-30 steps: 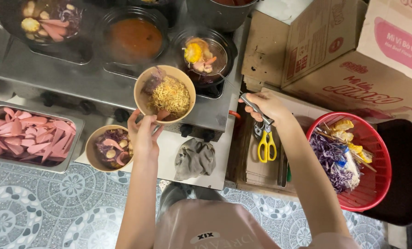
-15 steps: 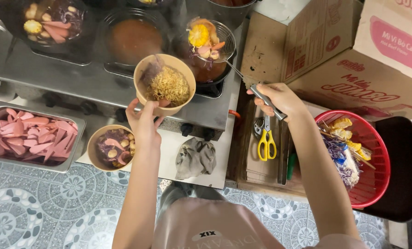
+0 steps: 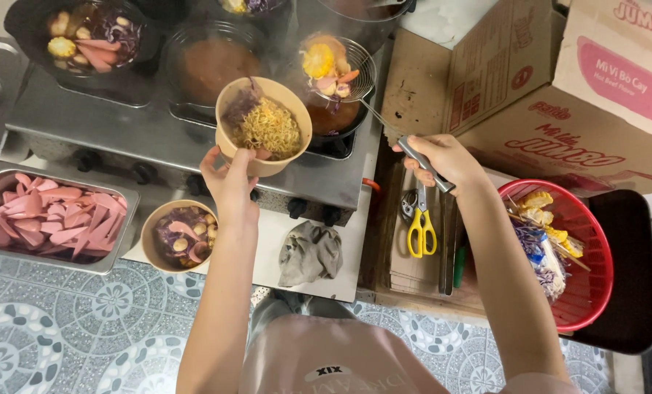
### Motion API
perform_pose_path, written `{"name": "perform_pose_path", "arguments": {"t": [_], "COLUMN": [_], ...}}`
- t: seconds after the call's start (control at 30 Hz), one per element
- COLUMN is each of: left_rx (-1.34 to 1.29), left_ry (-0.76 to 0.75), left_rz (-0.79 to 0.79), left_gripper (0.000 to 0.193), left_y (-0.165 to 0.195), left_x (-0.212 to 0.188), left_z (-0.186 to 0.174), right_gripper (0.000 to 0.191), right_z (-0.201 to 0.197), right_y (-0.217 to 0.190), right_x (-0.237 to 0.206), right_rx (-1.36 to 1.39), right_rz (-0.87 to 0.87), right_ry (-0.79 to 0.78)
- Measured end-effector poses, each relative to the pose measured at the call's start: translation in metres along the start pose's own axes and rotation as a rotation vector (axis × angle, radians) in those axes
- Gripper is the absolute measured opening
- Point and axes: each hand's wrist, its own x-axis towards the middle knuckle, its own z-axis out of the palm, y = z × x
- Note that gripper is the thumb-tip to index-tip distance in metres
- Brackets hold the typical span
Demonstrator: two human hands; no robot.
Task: The person takes paper bowls from a stack, places noodles into a bowl using a wire strainer, then ladles hot broth and toppings such as sausage, corn, cabbage and quail eggs from pots on the stove into the bowls, assembling several hot pot noodle bowls on the counter.
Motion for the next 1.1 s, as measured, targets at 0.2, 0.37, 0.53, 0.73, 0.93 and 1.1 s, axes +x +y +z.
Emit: {"name": "perform_pose_path", "arguments": {"t": [0.2,0.37,0.53,0.73,0.93,1.1], "left_rx": [-0.027,-0.128,-0.217,-0.098,-0.031,-0.026], "left_ry": [0.001,-0.054,-0.062,-0.059,-0.094,-0.101], "left_rz": [0.014,0.059,0.218,-0.026,-0.060,-0.052], "left_gripper": [0.086,0.090,0.088,0.090,0.092,0.092], "left_y": [0.011,0.008,-0.001,0.007,0.007,-0.001], "left_x": [-0.003,0.006,0.022,0.013,0.000,0.000], "left_z": [0.013,0.033,0.066,0.092,0.100,0.104], "right_gripper": [0.036,0.037,0.038,0.038,0.044,0.044], "right_z": [0.004,0.013,0.025,0.033,0.038,0.052], "right_y": [-0.025,-0.068,-0.101,-0.099,-0.074,-0.070], "right_x": [-0.019,-0.053,-0.089,-0.099,-0.098,-0.111], "right_rx": [0.027,-0.115,-0.194,-0.347,-0.454,-0.694], "right_rz": [-0.036,-0.025,-0.106,-0.036,-0.151,-0.205], "right_ry": [-0.043,0.036,0.078,0.091,-0.034,0.109]}}
